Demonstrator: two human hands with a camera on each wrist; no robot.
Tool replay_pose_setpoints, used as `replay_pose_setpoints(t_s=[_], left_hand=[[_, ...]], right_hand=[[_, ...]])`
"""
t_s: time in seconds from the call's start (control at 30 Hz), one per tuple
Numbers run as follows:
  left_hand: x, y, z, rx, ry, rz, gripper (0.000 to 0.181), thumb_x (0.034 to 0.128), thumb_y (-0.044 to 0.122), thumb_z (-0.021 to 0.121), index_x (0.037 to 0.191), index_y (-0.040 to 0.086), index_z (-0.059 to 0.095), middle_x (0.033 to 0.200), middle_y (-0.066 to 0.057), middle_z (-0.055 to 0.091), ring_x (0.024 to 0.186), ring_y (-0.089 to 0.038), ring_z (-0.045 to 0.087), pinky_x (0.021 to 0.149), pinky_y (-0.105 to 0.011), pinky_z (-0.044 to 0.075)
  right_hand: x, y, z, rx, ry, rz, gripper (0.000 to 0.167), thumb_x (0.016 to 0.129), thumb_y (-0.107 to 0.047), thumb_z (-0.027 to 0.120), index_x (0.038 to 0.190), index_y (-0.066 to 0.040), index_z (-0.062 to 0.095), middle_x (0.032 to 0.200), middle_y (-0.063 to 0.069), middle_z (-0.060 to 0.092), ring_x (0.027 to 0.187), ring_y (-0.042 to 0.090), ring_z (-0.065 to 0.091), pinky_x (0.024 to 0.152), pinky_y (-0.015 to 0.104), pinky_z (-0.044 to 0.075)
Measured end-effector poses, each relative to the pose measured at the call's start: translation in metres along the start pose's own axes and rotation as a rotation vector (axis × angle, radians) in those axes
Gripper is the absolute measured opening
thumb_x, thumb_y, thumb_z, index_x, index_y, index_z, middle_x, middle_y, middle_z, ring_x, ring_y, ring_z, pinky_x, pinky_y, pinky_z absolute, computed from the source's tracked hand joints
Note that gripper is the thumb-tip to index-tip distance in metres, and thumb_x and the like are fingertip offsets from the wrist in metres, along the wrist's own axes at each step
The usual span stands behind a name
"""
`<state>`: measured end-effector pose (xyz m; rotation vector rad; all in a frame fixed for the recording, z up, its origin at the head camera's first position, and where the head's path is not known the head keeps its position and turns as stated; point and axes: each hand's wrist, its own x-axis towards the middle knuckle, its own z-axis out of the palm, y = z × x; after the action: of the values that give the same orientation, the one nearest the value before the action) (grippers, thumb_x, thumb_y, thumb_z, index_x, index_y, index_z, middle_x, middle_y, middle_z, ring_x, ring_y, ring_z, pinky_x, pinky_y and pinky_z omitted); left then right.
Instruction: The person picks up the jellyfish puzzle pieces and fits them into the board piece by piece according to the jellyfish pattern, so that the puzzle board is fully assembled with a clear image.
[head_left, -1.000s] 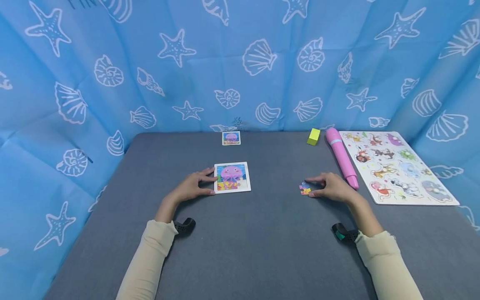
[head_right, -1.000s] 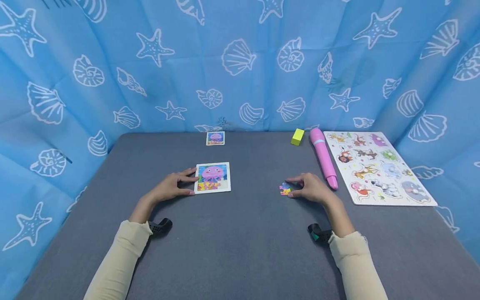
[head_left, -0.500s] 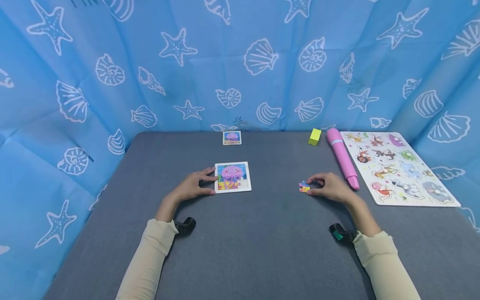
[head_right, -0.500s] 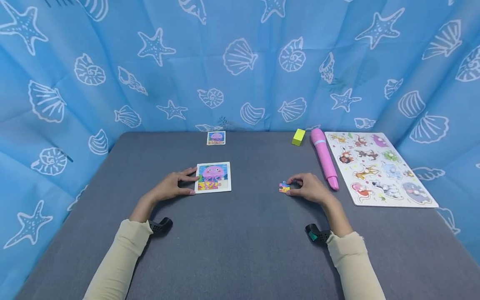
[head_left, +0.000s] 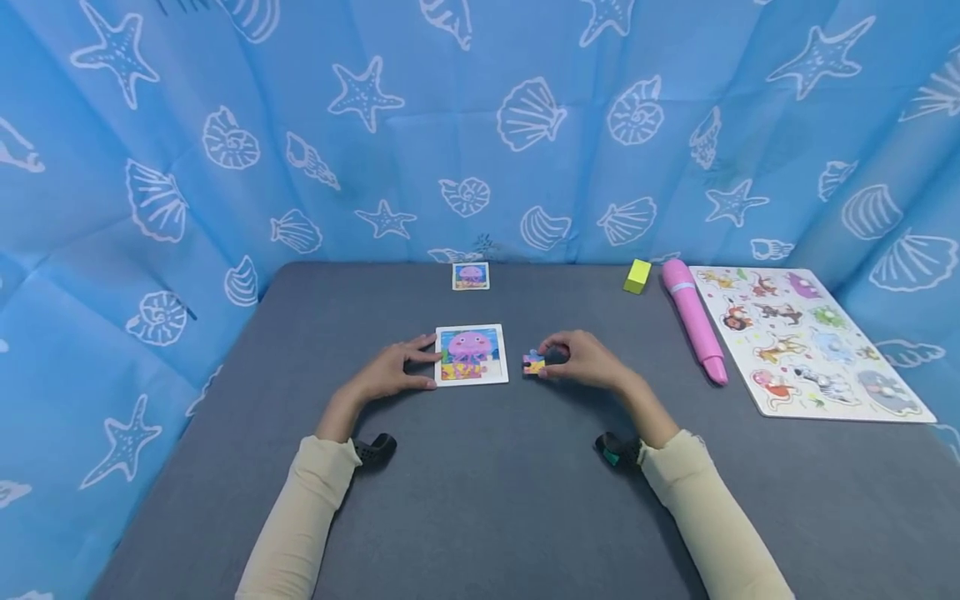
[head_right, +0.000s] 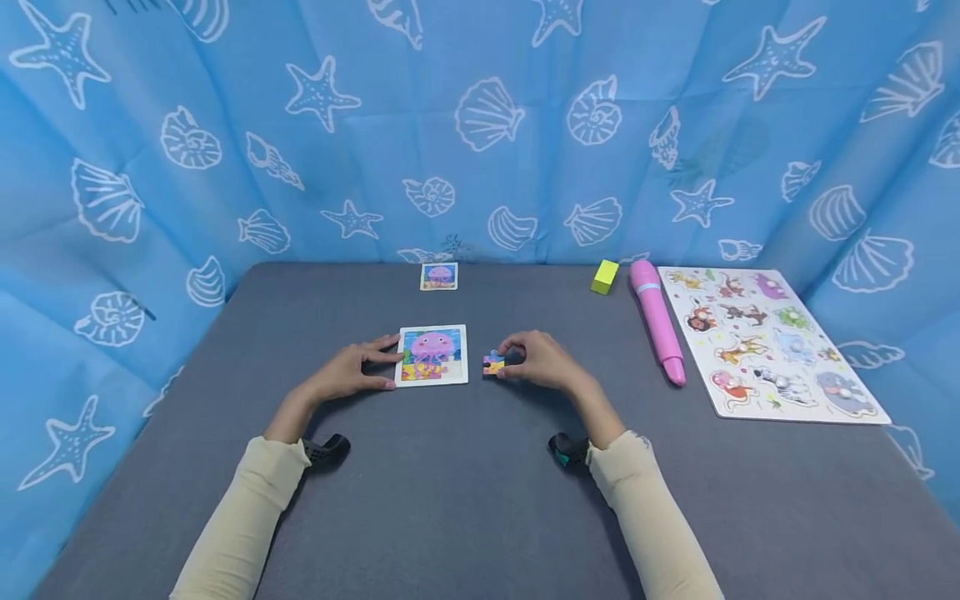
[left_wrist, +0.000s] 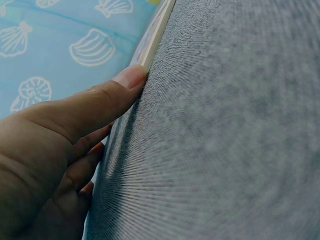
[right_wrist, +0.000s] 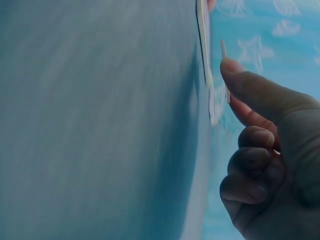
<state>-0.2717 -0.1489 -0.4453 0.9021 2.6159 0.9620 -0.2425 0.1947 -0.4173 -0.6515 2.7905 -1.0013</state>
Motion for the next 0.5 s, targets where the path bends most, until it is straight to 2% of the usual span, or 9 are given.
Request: replay_pose_setpoints(t_s=[0.23,0.5], left_hand=[[0.001,0.002,0.0,0.0,-0.002,0.016,0.055,0.0773,0.028,0.073,0.127,0.011,0.056,0.148,-0.011,0.032,0.14,-0.032,0.021,0.11,-0.055,0.019],[0.0,0.002,0.0,-0.011,-0.002,0.004,0.055,0.077,0.027,0.074,0.127,0.011,0.056,0.148,-0.01,0.032,0.14,-0.031,0.022,0.11,-0.054,0.019]], right_hand=[[0.029,-0.018,0.02,0.038,-0.072,0.014,0.026,0.077,-0.021,0.074,0.098,-0.007,0.066,0.063,-0.003,0.035,0.057,0.011,0.03,0.056,0.024,0.025],[0.044,-0.025,0.035,0.053,-0.123,0.022,0.026,0.076,-0.022,0.075,0.098,-0.009,0.068,0.061,-0.003,0.033,0.057,0.012,0.029,0.057,0.026,0.024]])
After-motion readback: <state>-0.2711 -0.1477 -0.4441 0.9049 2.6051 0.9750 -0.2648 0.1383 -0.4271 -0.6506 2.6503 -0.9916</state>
